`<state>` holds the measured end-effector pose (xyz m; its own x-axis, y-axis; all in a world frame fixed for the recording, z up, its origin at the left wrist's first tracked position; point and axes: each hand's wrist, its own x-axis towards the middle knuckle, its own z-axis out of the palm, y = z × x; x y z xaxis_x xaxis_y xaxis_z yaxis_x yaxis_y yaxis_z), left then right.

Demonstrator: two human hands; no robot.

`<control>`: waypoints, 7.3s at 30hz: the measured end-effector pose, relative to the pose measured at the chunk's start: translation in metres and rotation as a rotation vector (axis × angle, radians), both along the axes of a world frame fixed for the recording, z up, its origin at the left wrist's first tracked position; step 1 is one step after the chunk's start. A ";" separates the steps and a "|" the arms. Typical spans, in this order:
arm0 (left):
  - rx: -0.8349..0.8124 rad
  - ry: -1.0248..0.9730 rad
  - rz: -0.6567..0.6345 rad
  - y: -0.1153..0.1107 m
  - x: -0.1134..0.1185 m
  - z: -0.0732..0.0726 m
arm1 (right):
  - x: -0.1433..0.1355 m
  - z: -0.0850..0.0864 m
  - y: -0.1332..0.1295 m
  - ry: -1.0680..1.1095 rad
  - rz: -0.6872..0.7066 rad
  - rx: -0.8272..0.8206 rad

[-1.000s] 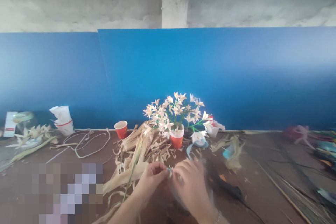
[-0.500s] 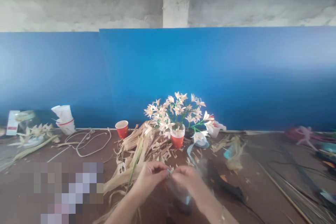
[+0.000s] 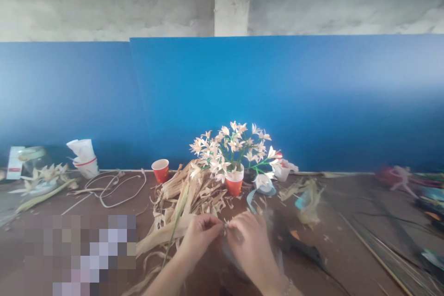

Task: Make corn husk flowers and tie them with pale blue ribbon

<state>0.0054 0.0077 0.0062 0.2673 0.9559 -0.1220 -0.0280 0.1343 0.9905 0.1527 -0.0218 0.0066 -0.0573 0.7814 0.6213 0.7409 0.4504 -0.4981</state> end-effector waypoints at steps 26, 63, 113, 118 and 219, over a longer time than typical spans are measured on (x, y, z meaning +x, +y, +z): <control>-0.025 -0.073 -0.046 0.003 -0.005 0.000 | 0.000 0.004 0.009 0.528 0.061 -0.716; -0.113 -0.297 0.040 -0.011 0.008 0.005 | -0.001 0.010 -0.005 -0.130 -0.056 0.158; -0.027 -0.064 0.027 0.002 0.001 -0.006 | 0.001 0.000 0.001 -0.096 -0.043 0.071; -0.004 -0.082 -0.021 0.002 -0.004 -0.001 | 0.003 0.007 0.002 0.112 0.010 -0.220; 0.220 -0.021 0.093 -0.005 0.001 0.004 | -0.002 0.003 -0.003 -0.012 0.047 0.088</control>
